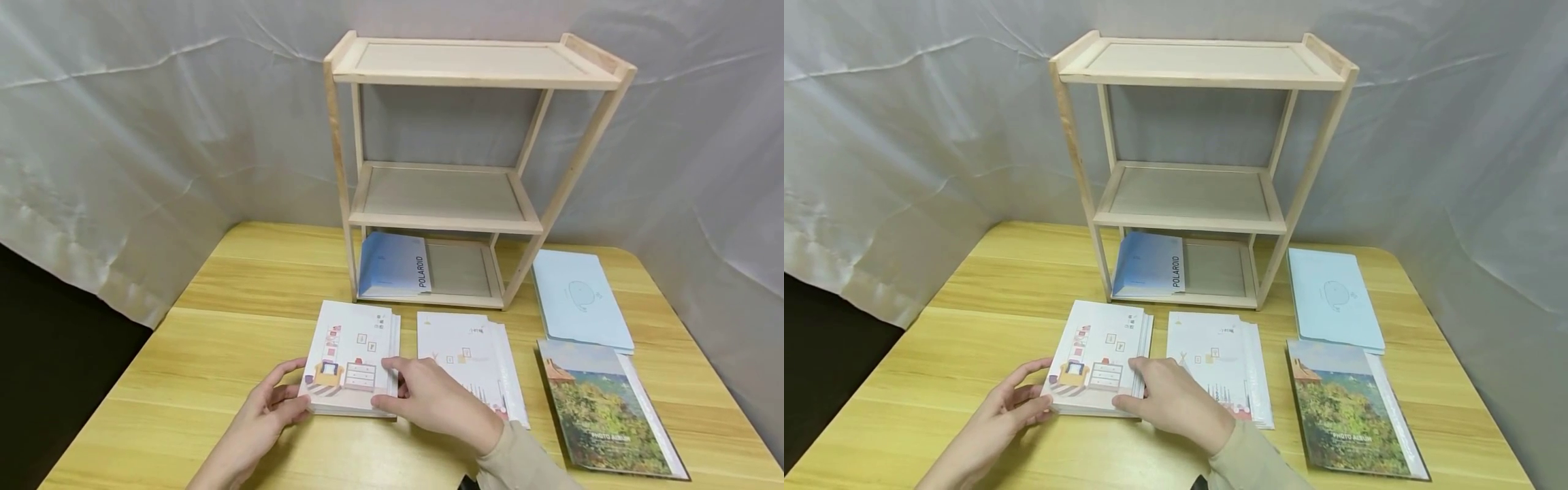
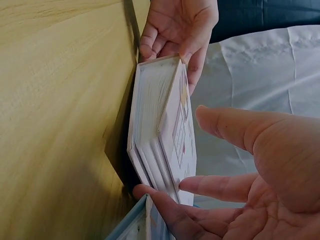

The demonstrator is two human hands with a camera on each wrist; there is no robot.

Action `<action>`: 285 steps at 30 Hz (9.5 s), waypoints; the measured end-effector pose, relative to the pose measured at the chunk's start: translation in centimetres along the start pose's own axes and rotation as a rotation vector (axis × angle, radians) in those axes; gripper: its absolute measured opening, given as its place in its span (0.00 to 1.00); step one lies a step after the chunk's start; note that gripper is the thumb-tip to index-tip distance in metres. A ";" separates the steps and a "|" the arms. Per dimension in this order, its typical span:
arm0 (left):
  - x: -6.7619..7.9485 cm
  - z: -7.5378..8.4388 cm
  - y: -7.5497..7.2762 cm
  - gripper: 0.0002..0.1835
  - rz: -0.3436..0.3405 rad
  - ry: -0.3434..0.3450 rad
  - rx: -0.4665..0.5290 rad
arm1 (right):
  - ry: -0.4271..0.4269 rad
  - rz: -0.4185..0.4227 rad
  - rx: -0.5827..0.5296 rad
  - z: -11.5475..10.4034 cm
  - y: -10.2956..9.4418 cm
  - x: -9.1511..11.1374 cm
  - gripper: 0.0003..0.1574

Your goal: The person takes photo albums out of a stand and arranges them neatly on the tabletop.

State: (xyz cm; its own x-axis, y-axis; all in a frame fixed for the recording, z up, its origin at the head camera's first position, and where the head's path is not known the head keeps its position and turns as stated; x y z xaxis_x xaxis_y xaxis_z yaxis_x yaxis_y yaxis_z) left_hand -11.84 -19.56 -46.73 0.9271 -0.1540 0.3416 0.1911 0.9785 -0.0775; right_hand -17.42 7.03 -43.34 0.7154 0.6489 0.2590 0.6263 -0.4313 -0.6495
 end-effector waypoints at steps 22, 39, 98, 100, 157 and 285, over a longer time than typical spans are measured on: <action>0.1 0.1 0.0 0.34 0.007 -0.004 -0.039 | 0.023 -0.041 -0.004 -0.7 0.0 -0.5 0.44; 0.0 0.1 0.3 0.30 0.002 0.001 -0.061 | 0.014 -0.035 -0.010 -0.4 -0.3 -0.7 0.37; -1.7 7.4 0.8 0.21 0.073 0.363 -0.658 | -0.027 0.030 -0.078 0.8 -3.0 0.3 0.31; -2.2 8.0 1.2 0.23 0.049 0.391 -0.659 | -0.039 0.049 -0.070 1.0 -3.4 0.4 0.31; -14.7 12.5 7.1 0.42 -0.070 0.225 -0.874 | 0.119 0.244 -0.216 8.2 -11.1 -4.8 0.40; -21.2 12.7 8.3 0.41 -0.093 -0.020 -0.486 | 0.238 0.249 -0.303 11.7 -12.9 -6.4 0.48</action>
State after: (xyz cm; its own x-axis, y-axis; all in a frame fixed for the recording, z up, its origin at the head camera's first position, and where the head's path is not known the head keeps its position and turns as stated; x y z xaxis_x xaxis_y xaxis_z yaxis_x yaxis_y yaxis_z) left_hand -34.03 -6.40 -42.70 0.8936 -0.2299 0.3856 0.4052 0.7827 -0.4724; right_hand -33.74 15.80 -45.01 0.8849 0.3550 0.3015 0.4628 -0.7431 -0.4833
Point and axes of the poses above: each hand's wrist, its own x-axis away from the middle knuckle, its own y-axis out of the palm, z = x × y, the point moved 2 cm from there along -x, towards the middle knuckle, and after that the axes turned 10 degrees about -z, right-handed, at the moved point
